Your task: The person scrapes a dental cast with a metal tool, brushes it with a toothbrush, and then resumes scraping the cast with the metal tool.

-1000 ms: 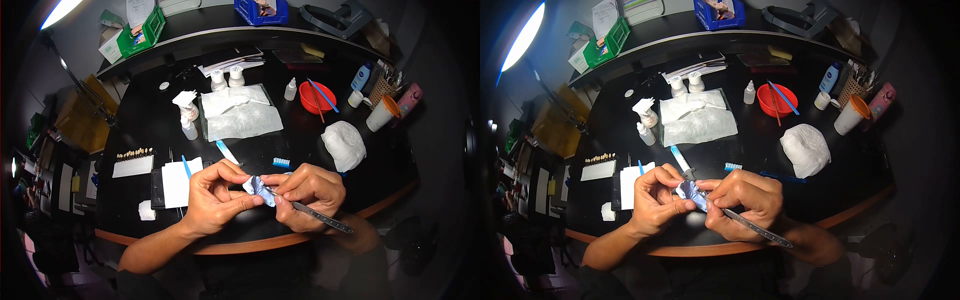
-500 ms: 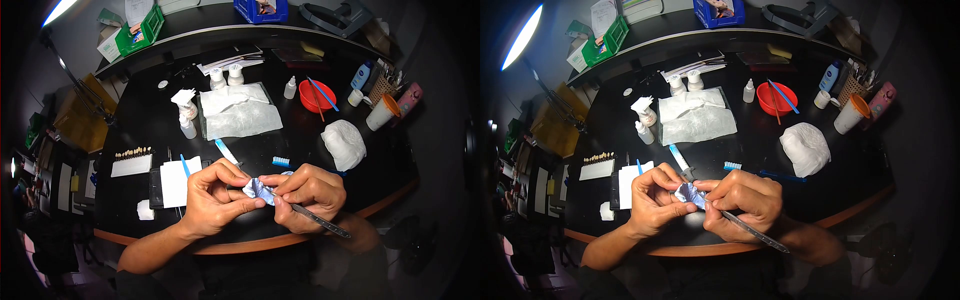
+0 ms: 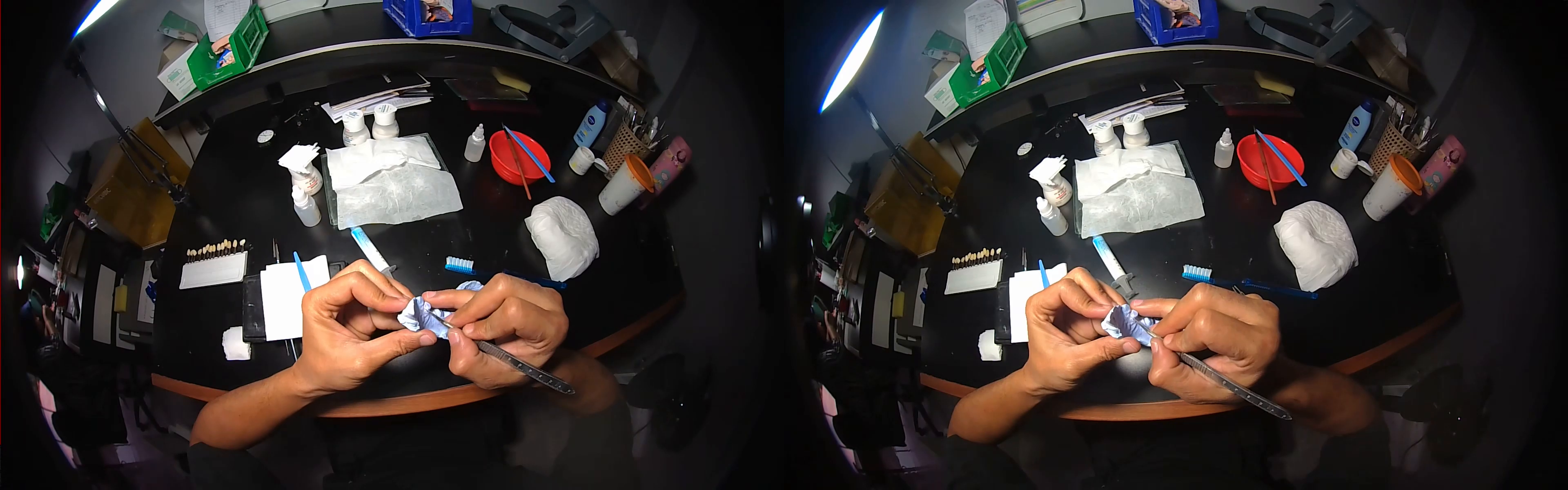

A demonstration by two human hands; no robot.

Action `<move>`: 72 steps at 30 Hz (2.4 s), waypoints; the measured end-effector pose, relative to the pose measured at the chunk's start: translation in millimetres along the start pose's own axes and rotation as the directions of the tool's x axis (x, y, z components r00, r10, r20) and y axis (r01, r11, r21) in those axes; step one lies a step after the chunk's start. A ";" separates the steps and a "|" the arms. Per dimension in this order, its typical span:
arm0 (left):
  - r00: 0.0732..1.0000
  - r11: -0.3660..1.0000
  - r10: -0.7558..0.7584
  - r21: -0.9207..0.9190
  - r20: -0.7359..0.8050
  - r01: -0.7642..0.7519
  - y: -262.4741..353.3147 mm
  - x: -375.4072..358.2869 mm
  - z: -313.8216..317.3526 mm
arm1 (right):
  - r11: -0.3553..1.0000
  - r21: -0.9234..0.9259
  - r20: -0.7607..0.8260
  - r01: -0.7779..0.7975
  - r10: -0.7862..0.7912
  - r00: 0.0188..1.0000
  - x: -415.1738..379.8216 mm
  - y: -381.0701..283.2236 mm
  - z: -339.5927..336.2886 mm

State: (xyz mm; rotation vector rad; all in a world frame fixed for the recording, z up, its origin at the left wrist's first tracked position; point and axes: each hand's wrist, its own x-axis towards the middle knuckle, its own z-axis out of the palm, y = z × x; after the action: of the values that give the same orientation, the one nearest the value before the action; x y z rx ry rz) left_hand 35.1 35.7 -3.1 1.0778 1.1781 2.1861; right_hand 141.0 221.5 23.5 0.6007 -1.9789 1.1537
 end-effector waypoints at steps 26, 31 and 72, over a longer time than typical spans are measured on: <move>0.999 0.998 0.026 -0.062 0.045 -0.023 -2.5 -1.4 -0.7 | 1.000 0.014 -0.056 -0.016 0.017 0.998 0.0 -1.0 1.7; 0.999 0.998 0.025 -0.057 0.040 -0.023 -3.2 -0.9 -1.9 | 1.000 0.023 0.016 -0.007 0.007 1.000 0.1 -1.9 -3.7; 0.999 1.000 0.017 -0.026 0.033 -0.016 -3.2 0.6 -4.6 | 0.993 0.111 -0.039 -0.028 0.033 0.999 2.0 -1.4 -3.5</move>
State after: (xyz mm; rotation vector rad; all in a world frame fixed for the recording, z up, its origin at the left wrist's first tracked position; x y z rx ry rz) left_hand 31.1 35.6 -7.0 1.1128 1.1275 2.1815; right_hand 142.1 223.8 26.8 0.6002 -1.9049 1.2914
